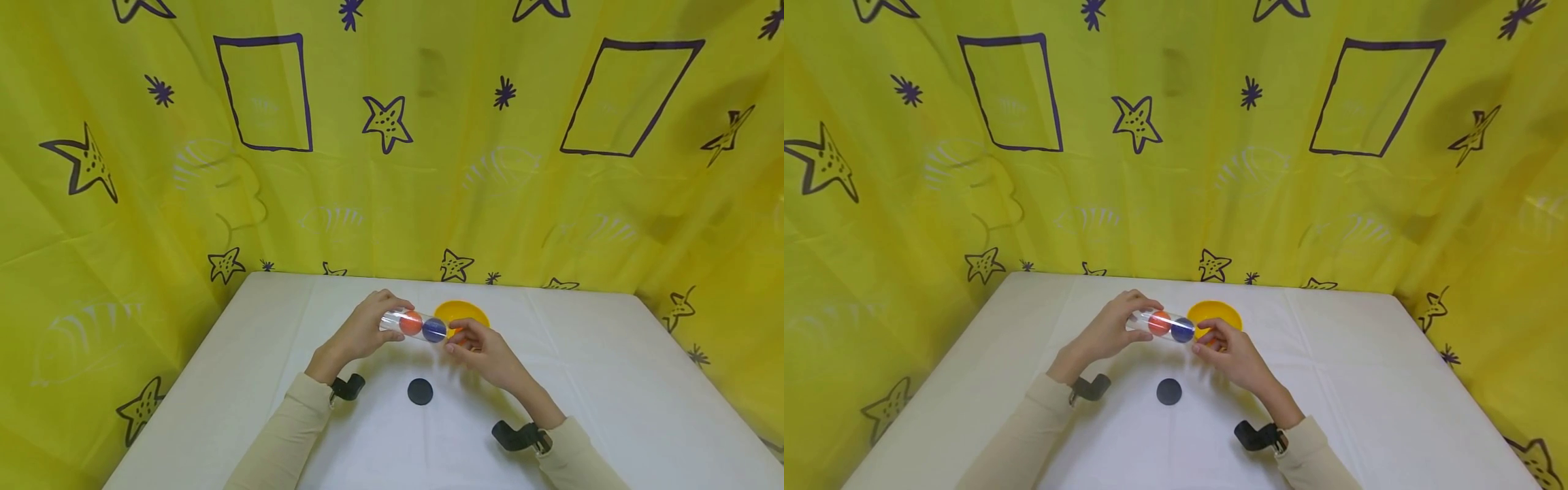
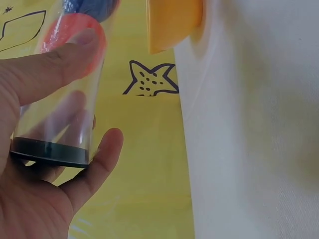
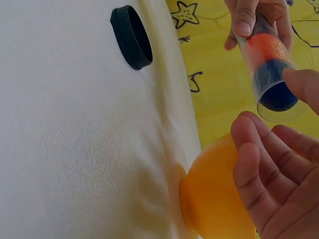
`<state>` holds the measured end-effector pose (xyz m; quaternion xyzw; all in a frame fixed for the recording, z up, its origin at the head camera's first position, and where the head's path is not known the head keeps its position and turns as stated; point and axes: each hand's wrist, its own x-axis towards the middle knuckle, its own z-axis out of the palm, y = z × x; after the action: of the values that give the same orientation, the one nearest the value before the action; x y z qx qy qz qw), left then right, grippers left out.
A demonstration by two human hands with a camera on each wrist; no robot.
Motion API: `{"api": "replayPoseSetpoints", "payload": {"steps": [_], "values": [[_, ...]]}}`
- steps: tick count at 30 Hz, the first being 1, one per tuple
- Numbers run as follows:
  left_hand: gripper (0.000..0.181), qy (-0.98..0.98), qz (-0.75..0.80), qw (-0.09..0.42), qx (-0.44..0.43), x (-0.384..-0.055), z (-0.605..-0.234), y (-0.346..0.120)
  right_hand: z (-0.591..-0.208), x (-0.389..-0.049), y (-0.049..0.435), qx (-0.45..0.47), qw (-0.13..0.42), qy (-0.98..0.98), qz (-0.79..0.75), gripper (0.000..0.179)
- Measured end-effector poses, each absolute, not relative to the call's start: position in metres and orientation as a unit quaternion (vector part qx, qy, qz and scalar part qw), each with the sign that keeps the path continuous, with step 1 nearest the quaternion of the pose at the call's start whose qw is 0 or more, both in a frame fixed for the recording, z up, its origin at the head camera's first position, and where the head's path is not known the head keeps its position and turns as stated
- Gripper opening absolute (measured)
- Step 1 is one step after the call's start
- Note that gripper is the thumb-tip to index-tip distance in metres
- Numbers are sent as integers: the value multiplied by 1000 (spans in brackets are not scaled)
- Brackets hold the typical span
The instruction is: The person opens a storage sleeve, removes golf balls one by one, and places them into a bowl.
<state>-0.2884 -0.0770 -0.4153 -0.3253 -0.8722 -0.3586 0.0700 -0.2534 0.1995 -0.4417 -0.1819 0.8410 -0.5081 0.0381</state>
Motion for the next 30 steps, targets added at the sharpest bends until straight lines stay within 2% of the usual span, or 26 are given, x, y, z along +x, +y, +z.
{"api": "replayPoseSetpoints", "payload": {"steps": [6,20,30], "values": [[51,-871,-358,61,-330,-290,-416,-78,-441,-254,199,-185,42,840,-508,40],[49,-878,-333,74,-336,-290,-415,-79,-444,-256,200,-176,50,848,-497,46],[49,-872,-367,61,-319,-291,-418,-78,-444,-257,201,-157,44,857,-488,47]]}}
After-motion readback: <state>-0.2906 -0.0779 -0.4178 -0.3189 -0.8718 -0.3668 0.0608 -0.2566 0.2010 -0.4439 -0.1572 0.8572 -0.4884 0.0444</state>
